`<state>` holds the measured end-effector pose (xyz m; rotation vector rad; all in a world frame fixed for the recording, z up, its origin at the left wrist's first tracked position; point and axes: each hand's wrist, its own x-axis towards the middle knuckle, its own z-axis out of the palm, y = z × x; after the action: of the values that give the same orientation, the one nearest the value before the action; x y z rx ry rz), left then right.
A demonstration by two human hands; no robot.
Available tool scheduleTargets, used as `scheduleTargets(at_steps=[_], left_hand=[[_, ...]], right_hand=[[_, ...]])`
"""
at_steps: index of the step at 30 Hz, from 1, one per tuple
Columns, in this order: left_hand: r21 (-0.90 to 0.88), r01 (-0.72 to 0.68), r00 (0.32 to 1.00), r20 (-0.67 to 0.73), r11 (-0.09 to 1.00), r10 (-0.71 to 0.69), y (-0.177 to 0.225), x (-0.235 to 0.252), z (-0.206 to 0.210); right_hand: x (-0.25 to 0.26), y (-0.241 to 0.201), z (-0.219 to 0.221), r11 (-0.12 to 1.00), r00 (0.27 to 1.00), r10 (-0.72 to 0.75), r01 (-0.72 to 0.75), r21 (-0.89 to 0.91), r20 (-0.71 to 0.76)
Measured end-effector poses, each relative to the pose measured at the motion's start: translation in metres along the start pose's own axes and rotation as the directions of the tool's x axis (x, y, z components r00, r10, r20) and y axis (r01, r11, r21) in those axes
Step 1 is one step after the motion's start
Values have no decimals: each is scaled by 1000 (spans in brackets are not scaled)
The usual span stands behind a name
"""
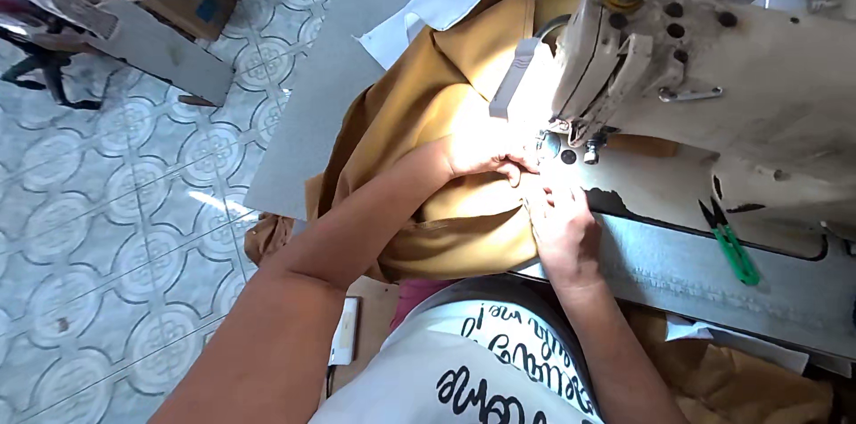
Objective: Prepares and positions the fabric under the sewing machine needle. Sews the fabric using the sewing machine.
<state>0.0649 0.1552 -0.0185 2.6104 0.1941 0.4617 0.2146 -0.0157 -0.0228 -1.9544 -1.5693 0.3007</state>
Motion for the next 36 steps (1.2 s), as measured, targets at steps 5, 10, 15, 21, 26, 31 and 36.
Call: scheduleTargets(at_steps=[5,10,15,21,26,31,36], left_hand=[[-29,-22,1000,4,999,22,1,0,0],[-40,-30,998,-52,999,28,-2,1,9],[-45,0,998,-61,999,-2,-3,3,14],[3,30,993,-119,1000,-29,2,7,20],[-138,166,972,-142,976,-185,8,8,25],[117,115,983,-154,986,-97,9,7,19],[116,139,967,-229,983,-110,11,6,20]], right_hand=[[1,5,1,997,996,-82,82,9,-25],[5,5,0,998,998,-65,65,-27,-5],[12,11,-4,987,998,-54,55,-151,13],[19,19,-6,976,991,-132,126,-177,-23],[24,17,-12,996,999,-19,21,-85,29],[16,20,-17,999,999,43,-43,20,18],[2,26,-16,997,999,-10,14,77,-50]])
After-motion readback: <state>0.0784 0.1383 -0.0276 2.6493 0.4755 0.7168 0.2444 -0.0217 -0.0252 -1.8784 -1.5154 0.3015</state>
